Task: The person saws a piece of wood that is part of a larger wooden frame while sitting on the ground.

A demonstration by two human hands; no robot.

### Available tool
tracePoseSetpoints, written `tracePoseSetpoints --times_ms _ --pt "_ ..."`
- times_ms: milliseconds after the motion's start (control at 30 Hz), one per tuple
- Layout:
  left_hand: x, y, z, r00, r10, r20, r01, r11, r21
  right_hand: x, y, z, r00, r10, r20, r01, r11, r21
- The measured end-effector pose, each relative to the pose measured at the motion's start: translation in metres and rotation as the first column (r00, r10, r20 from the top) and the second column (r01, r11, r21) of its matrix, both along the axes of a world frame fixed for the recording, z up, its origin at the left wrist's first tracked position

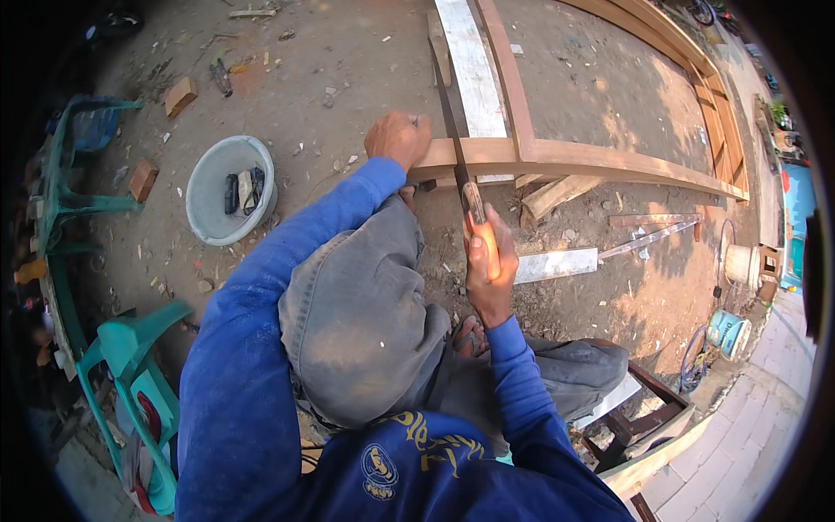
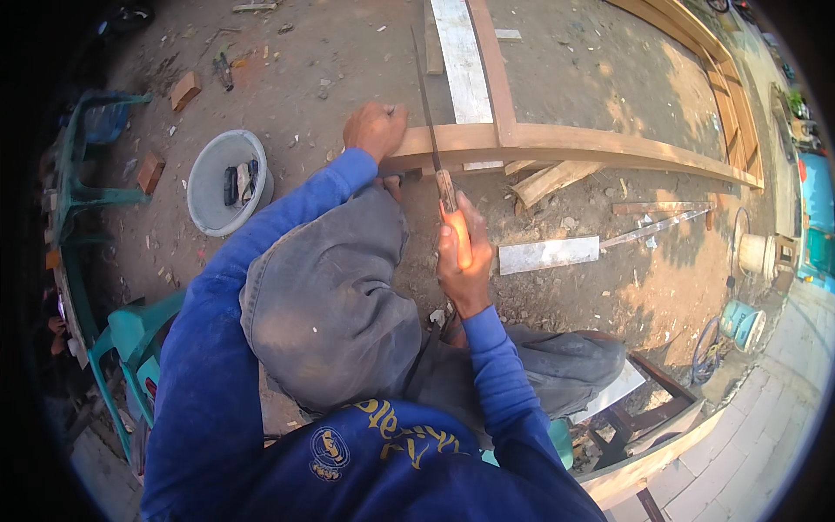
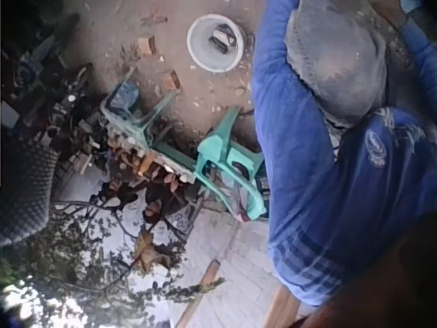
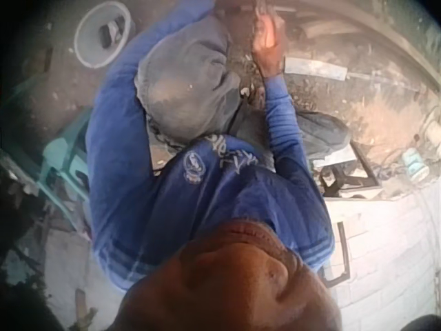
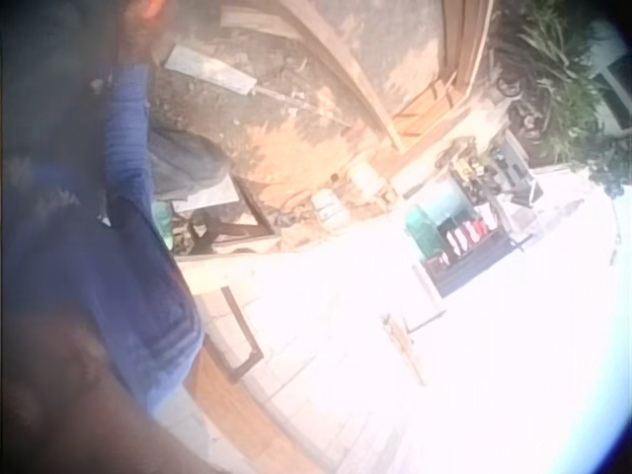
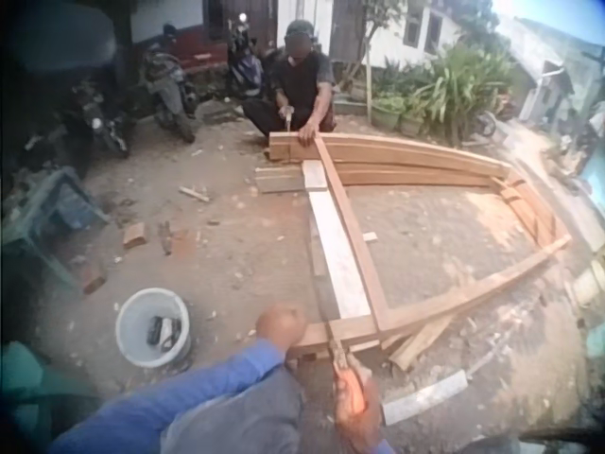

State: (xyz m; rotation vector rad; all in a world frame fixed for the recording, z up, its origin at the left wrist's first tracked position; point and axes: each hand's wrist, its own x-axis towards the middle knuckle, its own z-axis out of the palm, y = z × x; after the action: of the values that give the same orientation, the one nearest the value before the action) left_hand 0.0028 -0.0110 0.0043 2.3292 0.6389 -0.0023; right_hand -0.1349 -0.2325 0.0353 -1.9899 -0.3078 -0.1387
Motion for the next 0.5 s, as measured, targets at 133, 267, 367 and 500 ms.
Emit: tracePoseSetpoints --times_ms 133,267,367,500 --pt "0.000 0.002 -0.009 1.000 0.016 -0.013 -0.016 1.000 0.006 0.014 0.015 0.020 0.987 -0.016 -0.160 0.024 0.998 0.050" --pt "-0.010 0.017 -0.015 0.998 0.057 -0.002 -0.057 0.998 0.011 -0.129 -0.059 0.061 0.942 -0.034 -0.334 0.028 0.999 -0.020" --pt "-0.011 0.016 -0.007 0.997 0.068 -0.043 -0.068 0.998 0.006 -0.166 -0.079 0.090 0.970 0.010 -0.241 -0.042 0.991 -0.126" --pt "-0.008 0.013 -0.005 0.999 0.046 -0.029 -0.046 0.999 0.002 -0.061 -0.028 0.014 0.988 0.019 -0.154 -0.024 0.999 -0.030"
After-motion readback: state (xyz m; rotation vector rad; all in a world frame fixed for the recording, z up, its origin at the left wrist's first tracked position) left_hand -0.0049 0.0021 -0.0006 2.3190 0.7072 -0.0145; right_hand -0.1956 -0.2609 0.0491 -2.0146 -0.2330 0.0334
